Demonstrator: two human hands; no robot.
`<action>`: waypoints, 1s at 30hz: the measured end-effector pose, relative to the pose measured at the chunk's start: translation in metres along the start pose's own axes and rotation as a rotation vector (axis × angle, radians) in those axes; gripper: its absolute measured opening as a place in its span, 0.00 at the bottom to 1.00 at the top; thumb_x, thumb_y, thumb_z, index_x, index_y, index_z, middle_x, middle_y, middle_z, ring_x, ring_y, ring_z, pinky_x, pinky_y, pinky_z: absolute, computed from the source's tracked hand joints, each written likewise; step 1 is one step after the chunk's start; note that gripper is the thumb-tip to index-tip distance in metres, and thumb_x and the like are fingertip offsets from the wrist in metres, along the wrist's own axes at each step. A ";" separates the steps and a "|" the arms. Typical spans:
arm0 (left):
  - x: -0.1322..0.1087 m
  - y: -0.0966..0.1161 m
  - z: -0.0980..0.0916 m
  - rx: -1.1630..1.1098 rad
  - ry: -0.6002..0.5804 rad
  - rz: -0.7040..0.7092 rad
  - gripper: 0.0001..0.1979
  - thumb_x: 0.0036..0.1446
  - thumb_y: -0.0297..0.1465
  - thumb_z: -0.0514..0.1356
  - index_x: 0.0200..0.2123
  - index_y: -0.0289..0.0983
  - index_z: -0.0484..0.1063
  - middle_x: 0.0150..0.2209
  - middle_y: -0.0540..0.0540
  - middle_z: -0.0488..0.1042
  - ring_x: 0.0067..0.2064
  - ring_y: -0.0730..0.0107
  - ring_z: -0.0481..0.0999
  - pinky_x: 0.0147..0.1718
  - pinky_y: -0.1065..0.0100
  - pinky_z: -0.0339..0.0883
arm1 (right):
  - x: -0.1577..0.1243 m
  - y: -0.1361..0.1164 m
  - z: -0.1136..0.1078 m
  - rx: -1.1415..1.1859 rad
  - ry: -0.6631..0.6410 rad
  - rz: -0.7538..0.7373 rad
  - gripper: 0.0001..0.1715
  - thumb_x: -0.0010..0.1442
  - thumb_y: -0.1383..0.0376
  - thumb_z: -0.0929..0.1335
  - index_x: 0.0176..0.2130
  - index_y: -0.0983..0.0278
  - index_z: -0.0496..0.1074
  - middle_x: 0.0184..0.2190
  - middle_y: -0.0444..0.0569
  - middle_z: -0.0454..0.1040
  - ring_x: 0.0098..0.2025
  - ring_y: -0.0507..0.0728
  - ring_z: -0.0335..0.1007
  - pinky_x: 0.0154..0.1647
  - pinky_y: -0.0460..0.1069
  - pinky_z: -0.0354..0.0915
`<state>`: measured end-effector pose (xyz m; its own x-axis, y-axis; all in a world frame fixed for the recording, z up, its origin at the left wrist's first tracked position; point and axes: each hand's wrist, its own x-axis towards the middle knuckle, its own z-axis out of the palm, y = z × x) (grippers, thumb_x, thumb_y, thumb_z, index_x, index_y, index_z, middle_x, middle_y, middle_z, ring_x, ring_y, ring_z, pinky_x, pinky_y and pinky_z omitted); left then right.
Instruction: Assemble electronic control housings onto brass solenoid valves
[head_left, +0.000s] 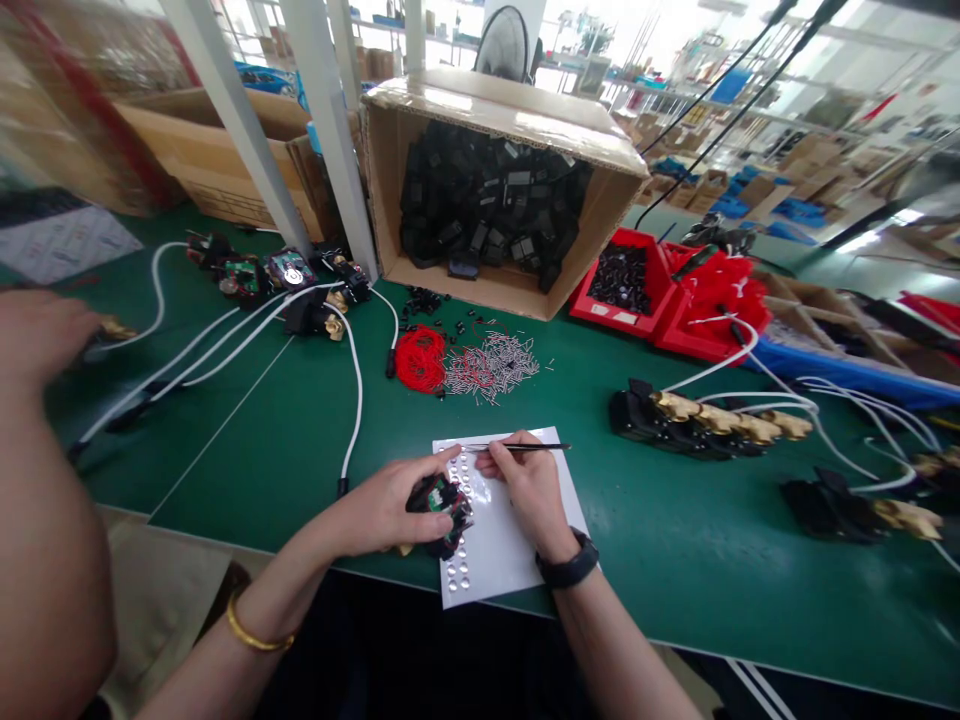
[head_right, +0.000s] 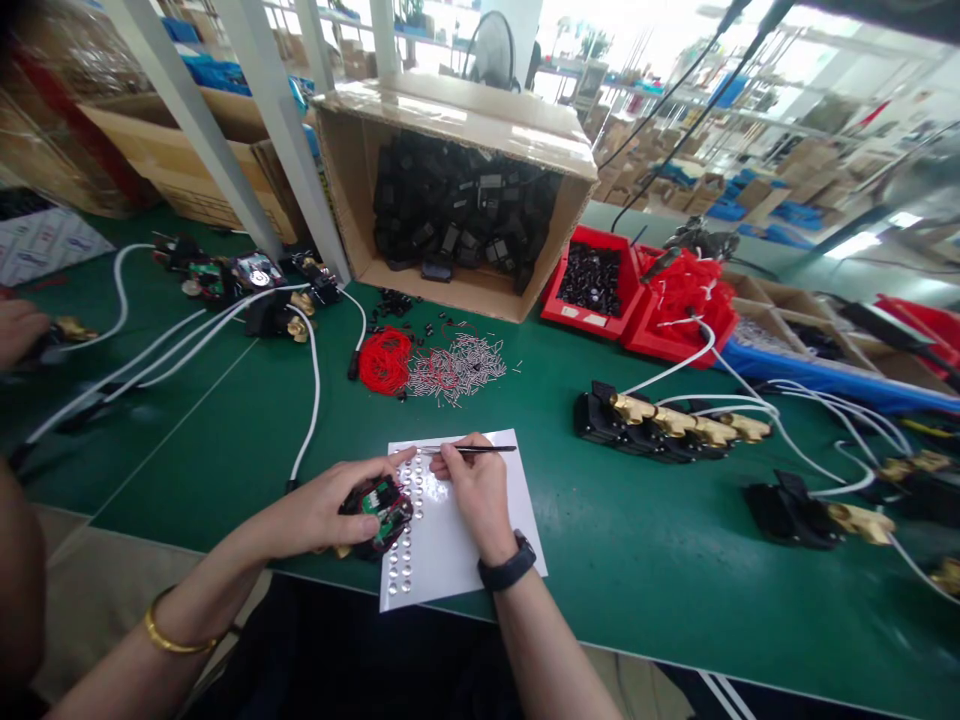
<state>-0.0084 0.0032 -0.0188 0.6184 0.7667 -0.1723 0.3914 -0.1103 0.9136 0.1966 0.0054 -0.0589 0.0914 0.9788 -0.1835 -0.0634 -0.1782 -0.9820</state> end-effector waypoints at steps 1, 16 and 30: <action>0.000 -0.001 0.000 -0.007 -0.001 0.008 0.35 0.51 0.41 0.60 0.60 0.37 0.56 0.51 0.41 0.71 0.48 0.56 0.71 0.48 0.58 0.64 | 0.000 0.000 0.000 -0.004 -0.004 0.002 0.18 0.52 0.54 0.71 0.29 0.65 0.66 0.23 0.49 0.76 0.25 0.55 0.75 0.28 0.47 0.71; 0.001 -0.004 0.002 -0.042 -0.033 0.041 0.35 0.53 0.43 0.58 0.61 0.37 0.54 0.58 0.41 0.64 0.56 0.56 0.64 0.56 0.56 0.55 | -0.002 0.004 0.004 0.000 0.072 -0.044 0.16 0.54 0.55 0.69 0.30 0.66 0.67 0.25 0.50 0.76 0.26 0.55 0.75 0.30 0.49 0.71; 0.000 -0.006 0.002 -0.190 -0.036 0.056 0.31 0.52 0.40 0.60 0.58 0.38 0.60 0.57 0.41 0.64 0.56 0.54 0.64 0.56 0.54 0.56 | -0.004 0.000 0.004 -0.005 0.047 -0.057 0.18 0.52 0.53 0.70 0.30 0.65 0.67 0.24 0.49 0.76 0.26 0.55 0.75 0.30 0.49 0.71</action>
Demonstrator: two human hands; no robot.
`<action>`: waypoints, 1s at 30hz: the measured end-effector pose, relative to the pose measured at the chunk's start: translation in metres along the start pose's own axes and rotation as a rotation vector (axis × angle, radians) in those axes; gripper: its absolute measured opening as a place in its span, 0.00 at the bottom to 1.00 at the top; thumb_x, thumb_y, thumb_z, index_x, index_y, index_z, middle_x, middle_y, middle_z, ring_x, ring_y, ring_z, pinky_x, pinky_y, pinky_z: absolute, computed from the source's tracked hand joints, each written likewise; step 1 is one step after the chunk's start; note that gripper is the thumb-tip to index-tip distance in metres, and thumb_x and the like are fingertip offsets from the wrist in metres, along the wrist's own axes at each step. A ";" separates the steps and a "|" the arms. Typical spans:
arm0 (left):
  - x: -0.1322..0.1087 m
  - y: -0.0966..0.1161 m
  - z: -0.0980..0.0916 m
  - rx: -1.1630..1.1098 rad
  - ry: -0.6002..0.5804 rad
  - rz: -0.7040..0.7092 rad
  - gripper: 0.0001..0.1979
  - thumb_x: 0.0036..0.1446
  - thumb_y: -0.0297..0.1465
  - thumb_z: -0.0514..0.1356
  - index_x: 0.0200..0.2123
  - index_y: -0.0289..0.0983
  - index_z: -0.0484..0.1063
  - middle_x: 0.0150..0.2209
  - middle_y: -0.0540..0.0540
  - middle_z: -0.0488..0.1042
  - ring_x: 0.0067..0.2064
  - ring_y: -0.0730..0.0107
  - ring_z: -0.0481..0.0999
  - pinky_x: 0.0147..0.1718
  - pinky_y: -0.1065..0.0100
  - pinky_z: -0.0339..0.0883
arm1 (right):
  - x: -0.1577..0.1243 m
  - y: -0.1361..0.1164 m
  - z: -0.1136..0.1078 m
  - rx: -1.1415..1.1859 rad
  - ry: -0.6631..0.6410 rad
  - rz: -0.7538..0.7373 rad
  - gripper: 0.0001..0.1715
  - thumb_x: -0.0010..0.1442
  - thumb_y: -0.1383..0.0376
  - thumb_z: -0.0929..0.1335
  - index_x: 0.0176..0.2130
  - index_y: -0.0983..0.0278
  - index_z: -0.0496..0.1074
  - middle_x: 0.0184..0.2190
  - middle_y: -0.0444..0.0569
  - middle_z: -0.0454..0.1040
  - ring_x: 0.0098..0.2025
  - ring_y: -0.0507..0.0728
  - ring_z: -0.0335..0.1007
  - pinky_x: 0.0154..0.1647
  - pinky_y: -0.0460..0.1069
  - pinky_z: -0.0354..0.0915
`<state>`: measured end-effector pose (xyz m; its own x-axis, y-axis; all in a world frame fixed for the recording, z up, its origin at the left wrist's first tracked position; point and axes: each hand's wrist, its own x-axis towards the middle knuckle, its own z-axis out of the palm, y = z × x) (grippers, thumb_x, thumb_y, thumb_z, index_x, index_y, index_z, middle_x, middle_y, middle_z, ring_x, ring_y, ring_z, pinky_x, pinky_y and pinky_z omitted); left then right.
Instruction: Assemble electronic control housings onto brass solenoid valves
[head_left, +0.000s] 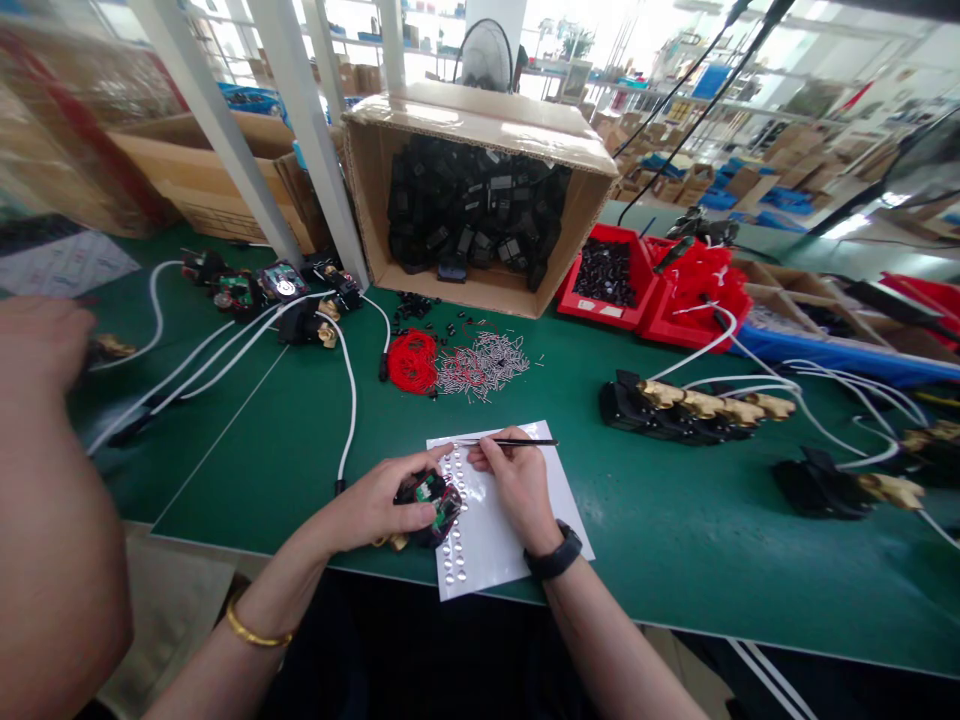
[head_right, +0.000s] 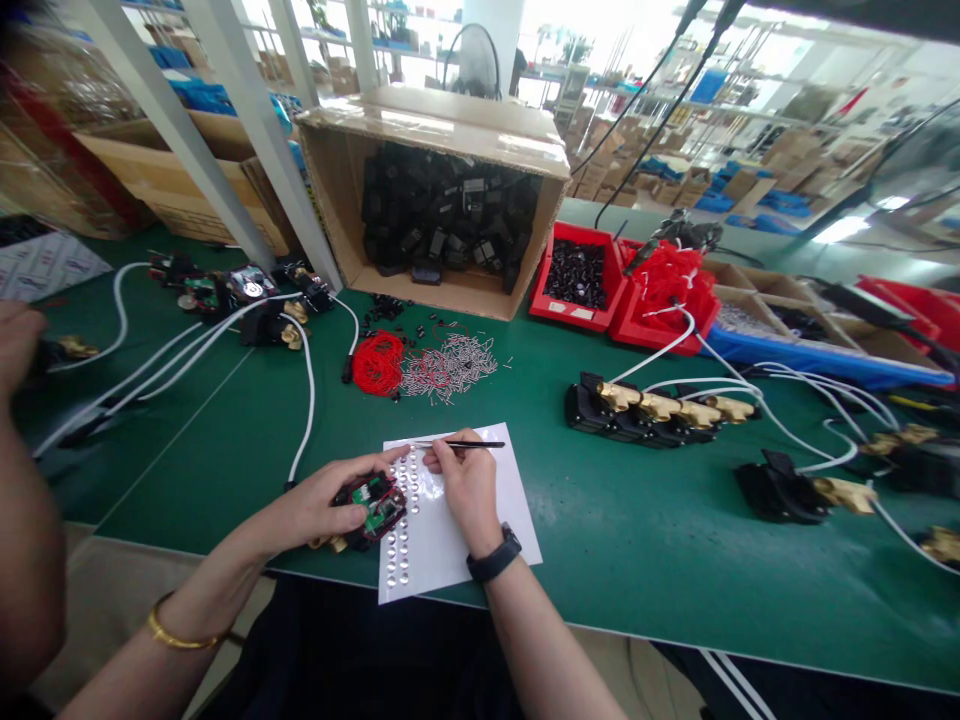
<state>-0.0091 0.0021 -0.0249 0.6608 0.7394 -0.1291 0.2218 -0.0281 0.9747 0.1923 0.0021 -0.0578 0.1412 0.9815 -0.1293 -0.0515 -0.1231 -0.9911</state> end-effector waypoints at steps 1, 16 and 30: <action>-0.002 -0.001 0.001 -0.028 0.014 -0.014 0.30 0.50 0.39 0.61 0.56 0.38 0.61 0.57 0.41 0.64 0.56 0.53 0.65 0.55 0.53 0.57 | 0.000 0.000 0.000 -0.004 -0.006 -0.004 0.17 0.53 0.53 0.70 0.30 0.65 0.67 0.24 0.50 0.76 0.27 0.55 0.75 0.30 0.49 0.71; 0.003 -0.009 0.046 -0.201 0.678 0.136 0.34 0.45 0.28 0.67 0.54 0.39 0.54 0.55 0.41 0.62 0.56 0.56 0.63 0.56 0.56 0.57 | -0.019 -0.031 -0.017 0.571 -0.031 0.210 0.18 0.46 0.59 0.75 0.33 0.63 0.68 0.32 0.51 0.79 0.35 0.57 0.77 0.32 0.47 0.71; 0.002 -0.012 0.045 -0.062 0.694 0.061 0.37 0.43 0.29 0.67 0.56 0.40 0.57 0.56 0.41 0.63 0.59 0.51 0.61 0.59 0.51 0.53 | -0.037 -0.042 0.012 0.485 -0.031 0.131 0.13 0.44 0.60 0.76 0.26 0.63 0.71 0.32 0.51 0.78 0.38 0.59 0.74 0.40 0.52 0.69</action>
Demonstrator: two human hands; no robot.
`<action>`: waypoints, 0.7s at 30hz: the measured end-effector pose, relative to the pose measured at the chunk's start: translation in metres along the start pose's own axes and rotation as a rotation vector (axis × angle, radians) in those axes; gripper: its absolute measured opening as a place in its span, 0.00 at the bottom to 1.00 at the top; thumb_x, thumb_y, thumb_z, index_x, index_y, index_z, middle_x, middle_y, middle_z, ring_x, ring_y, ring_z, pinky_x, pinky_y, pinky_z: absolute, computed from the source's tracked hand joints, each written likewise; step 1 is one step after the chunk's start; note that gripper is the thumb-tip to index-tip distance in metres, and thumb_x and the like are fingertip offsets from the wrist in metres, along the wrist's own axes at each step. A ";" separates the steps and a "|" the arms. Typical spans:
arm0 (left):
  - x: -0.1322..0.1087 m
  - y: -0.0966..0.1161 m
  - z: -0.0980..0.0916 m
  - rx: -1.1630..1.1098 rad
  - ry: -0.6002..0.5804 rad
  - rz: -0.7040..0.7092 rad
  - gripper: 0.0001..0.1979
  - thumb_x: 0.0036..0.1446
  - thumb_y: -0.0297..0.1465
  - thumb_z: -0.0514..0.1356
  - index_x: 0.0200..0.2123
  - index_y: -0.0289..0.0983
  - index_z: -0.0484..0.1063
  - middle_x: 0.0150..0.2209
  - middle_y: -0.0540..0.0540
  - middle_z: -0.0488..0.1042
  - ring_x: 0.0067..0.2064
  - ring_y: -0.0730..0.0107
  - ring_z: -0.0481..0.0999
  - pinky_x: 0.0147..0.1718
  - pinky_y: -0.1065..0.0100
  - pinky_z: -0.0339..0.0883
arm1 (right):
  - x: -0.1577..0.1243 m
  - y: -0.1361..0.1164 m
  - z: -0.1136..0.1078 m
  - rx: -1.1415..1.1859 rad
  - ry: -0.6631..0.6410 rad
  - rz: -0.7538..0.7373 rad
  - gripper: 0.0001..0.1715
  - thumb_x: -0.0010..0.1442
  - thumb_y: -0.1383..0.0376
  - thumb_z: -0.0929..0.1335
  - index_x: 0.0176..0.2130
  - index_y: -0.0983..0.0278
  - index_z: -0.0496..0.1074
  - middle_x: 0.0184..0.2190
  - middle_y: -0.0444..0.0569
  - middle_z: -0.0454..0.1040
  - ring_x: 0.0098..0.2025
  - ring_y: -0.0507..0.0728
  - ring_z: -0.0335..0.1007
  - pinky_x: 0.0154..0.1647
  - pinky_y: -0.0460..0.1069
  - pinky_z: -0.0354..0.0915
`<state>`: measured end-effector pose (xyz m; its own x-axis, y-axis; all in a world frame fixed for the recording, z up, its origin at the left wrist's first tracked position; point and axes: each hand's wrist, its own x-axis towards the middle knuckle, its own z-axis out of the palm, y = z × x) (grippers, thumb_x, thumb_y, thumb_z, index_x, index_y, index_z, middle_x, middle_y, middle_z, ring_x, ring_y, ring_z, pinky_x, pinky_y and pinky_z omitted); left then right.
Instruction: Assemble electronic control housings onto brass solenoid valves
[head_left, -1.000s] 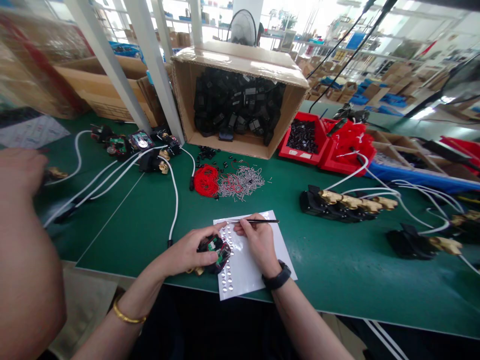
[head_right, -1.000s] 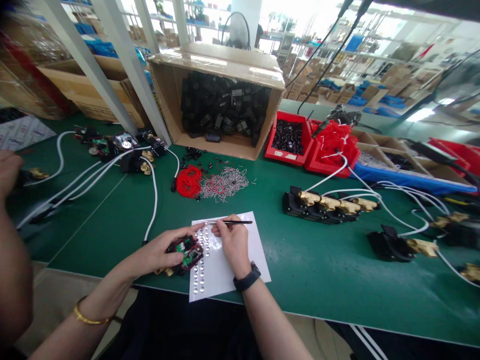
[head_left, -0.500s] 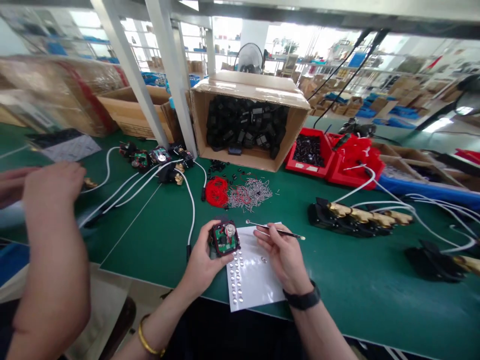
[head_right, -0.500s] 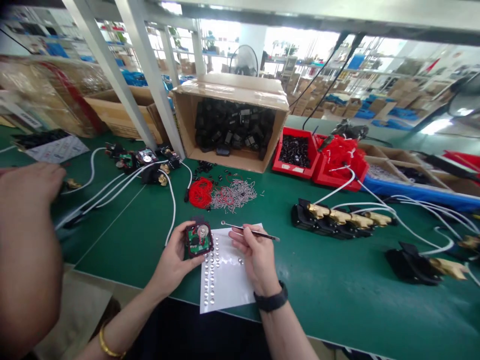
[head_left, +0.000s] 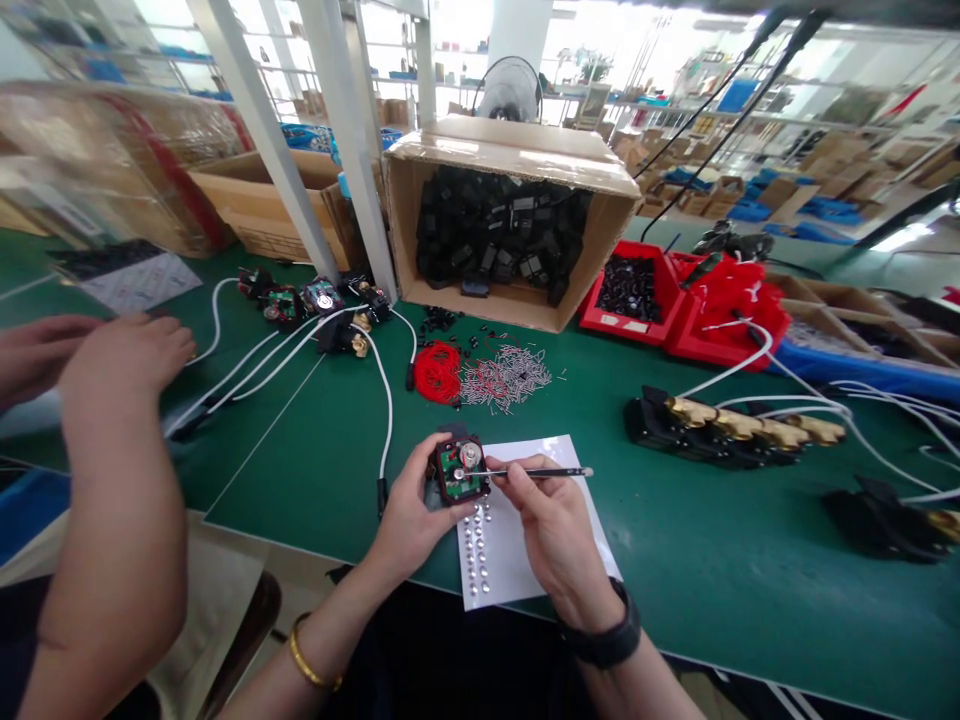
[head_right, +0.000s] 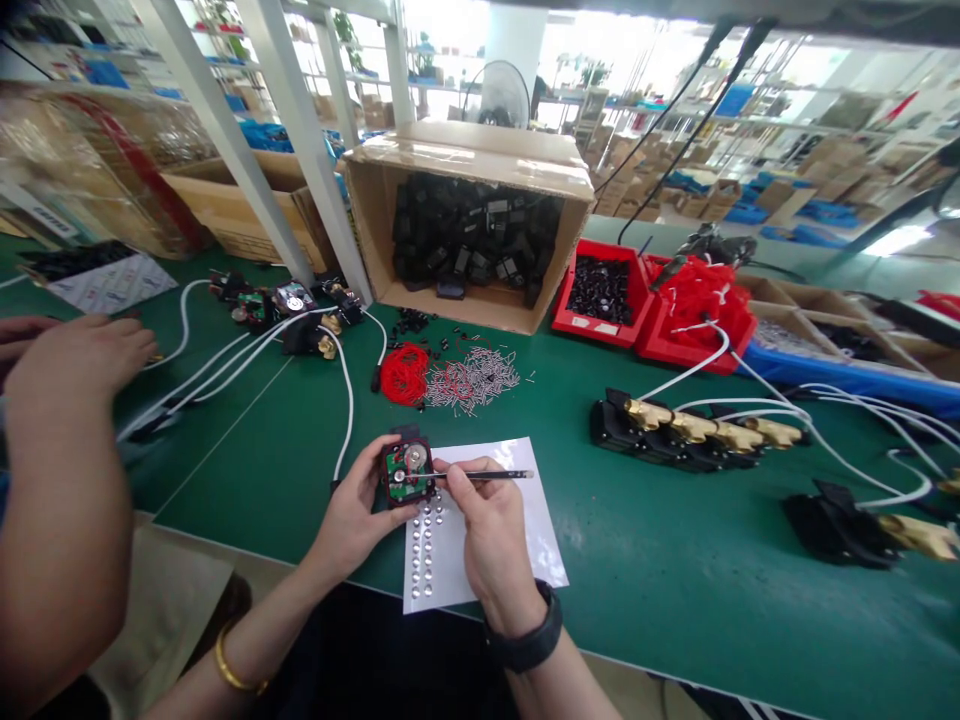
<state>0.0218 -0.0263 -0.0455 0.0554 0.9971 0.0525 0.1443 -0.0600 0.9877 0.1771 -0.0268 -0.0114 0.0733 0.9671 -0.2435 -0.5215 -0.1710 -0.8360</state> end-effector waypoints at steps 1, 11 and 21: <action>0.000 0.000 0.000 0.003 0.001 0.002 0.37 0.43 0.29 0.67 0.56 0.40 0.57 0.56 0.41 0.63 0.59 0.51 0.61 0.59 0.51 0.53 | 0.000 0.000 0.000 -0.012 0.001 -0.005 0.13 0.44 0.60 0.76 0.26 0.63 0.72 0.32 0.51 0.78 0.39 0.59 0.74 0.41 0.53 0.68; 0.000 0.000 -0.001 0.004 -0.004 0.010 0.37 0.43 0.28 0.67 0.57 0.40 0.57 0.57 0.41 0.63 0.59 0.52 0.61 0.59 0.51 0.53 | 0.001 -0.003 0.000 -0.121 -0.010 -0.039 0.11 0.47 0.60 0.74 0.28 0.64 0.72 0.32 0.51 0.78 0.36 0.58 0.73 0.42 0.52 0.66; 0.000 -0.001 0.001 0.003 0.013 0.018 0.37 0.44 0.30 0.67 0.57 0.40 0.56 0.56 0.42 0.62 0.58 0.52 0.61 0.59 0.53 0.53 | 0.003 -0.004 0.003 -0.177 -0.011 -0.071 0.11 0.46 0.60 0.74 0.28 0.64 0.73 0.31 0.49 0.77 0.35 0.57 0.72 0.39 0.51 0.66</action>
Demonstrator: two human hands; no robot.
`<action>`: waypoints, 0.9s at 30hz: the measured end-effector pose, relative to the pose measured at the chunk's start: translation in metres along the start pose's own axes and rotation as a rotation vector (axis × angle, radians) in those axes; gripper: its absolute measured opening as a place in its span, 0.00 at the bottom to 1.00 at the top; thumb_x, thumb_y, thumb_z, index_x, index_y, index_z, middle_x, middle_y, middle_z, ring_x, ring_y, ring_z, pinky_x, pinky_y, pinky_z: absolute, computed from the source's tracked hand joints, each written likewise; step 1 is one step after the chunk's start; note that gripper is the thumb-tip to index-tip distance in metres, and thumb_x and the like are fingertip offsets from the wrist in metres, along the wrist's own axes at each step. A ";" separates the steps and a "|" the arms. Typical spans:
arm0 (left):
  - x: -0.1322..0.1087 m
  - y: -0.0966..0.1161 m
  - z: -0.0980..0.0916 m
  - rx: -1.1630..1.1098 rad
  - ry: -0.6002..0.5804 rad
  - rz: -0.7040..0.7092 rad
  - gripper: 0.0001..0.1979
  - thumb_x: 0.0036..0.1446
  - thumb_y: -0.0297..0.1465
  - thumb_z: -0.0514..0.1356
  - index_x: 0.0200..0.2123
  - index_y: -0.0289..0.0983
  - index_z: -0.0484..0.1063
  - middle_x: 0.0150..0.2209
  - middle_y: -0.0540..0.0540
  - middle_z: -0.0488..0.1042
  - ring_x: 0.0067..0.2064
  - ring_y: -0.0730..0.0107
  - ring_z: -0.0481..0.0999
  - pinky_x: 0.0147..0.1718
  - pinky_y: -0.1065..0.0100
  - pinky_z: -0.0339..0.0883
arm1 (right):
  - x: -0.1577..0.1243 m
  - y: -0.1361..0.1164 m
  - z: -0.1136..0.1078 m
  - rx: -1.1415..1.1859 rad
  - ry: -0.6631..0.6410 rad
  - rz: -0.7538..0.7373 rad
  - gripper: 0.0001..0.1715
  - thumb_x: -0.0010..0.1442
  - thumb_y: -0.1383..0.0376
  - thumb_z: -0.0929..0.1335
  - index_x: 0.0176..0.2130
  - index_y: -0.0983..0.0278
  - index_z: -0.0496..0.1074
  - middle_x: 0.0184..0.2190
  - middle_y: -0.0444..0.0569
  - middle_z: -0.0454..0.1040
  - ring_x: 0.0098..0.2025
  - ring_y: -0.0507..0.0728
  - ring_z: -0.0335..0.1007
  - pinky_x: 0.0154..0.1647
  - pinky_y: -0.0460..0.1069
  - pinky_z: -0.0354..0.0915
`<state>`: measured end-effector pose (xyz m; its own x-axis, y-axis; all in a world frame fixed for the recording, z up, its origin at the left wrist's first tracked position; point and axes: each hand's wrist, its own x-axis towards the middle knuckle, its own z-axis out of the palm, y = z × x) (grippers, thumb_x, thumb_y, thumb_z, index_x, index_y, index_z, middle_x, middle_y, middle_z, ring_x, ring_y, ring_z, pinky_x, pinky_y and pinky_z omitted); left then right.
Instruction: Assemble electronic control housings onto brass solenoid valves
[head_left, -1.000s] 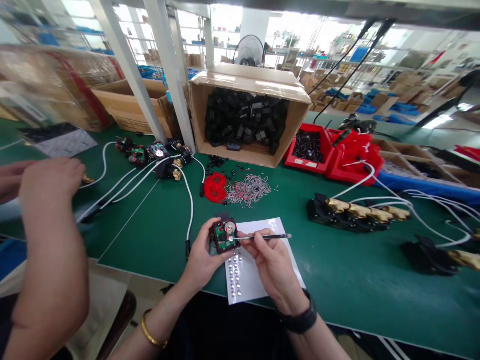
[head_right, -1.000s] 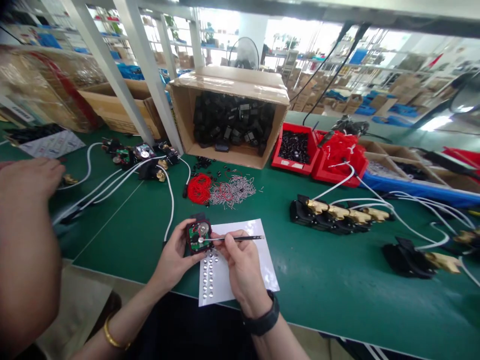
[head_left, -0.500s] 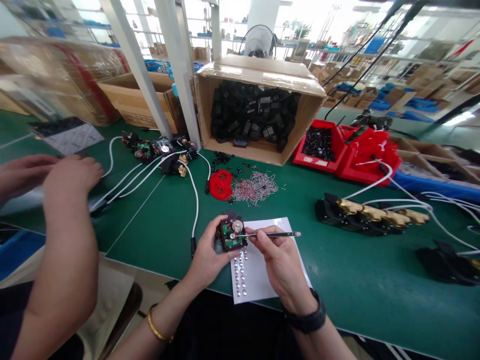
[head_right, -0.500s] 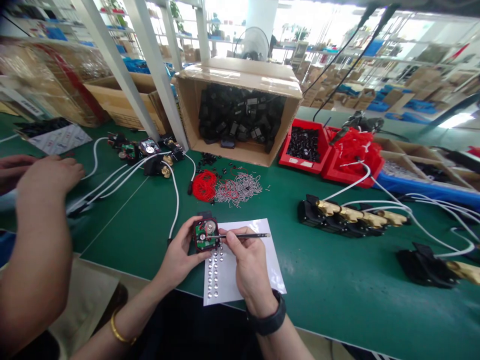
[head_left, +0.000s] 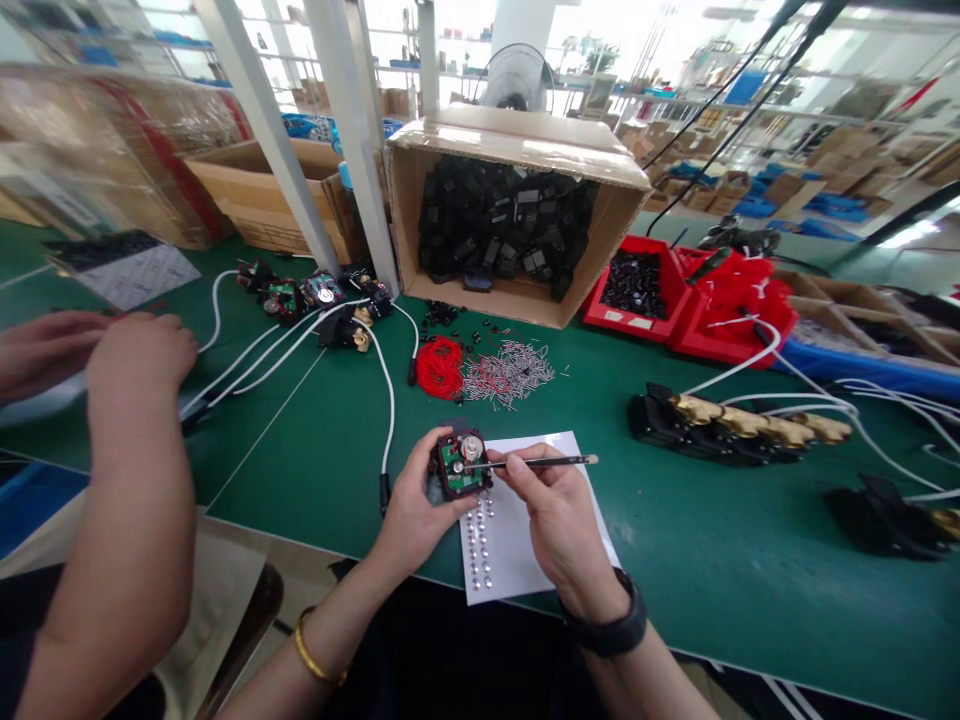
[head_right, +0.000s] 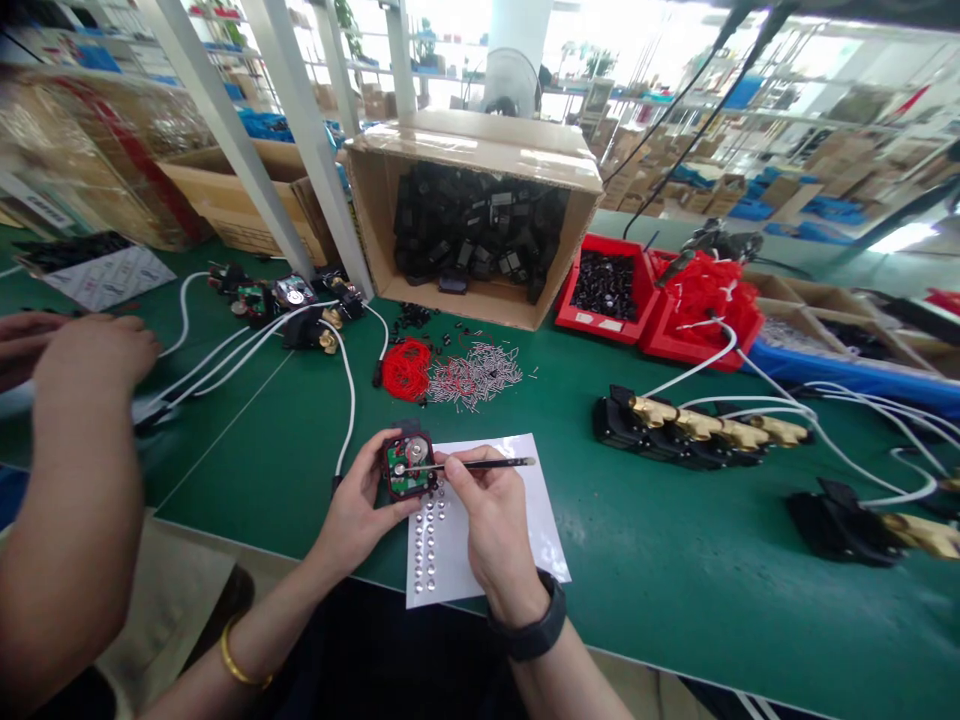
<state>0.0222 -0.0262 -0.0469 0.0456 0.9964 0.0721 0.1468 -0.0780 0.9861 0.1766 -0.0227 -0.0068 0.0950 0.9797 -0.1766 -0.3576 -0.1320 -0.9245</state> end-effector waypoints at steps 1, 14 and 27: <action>0.000 0.000 0.000 0.002 -0.001 0.001 0.37 0.44 0.30 0.66 0.57 0.40 0.56 0.57 0.41 0.62 0.59 0.52 0.61 0.59 0.53 0.53 | 0.001 0.000 0.000 0.002 -0.002 0.003 0.11 0.47 0.60 0.74 0.28 0.64 0.73 0.31 0.49 0.77 0.35 0.56 0.72 0.39 0.50 0.65; 0.003 0.002 -0.002 0.076 0.028 0.102 0.32 0.46 0.33 0.67 0.55 0.43 0.60 0.61 0.41 0.52 0.62 0.50 0.55 0.60 0.52 0.51 | 0.006 -0.004 -0.002 -0.020 -0.038 0.018 0.12 0.48 0.60 0.74 0.29 0.64 0.72 0.29 0.48 0.76 0.34 0.55 0.70 0.38 0.49 0.64; 0.002 -0.007 0.001 0.005 0.026 0.061 0.35 0.44 0.29 0.67 0.56 0.40 0.58 0.55 0.42 0.62 0.58 0.53 0.62 0.58 0.54 0.54 | 0.012 -0.009 -0.004 -0.062 -0.119 0.037 0.12 0.50 0.60 0.73 0.29 0.65 0.71 0.27 0.46 0.75 0.31 0.52 0.68 0.35 0.48 0.61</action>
<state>0.0220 -0.0240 -0.0536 0.0286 0.9903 0.1359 0.1497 -0.1387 0.9790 0.1844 -0.0102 -0.0018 -0.0293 0.9844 -0.1735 -0.3000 -0.1743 -0.9379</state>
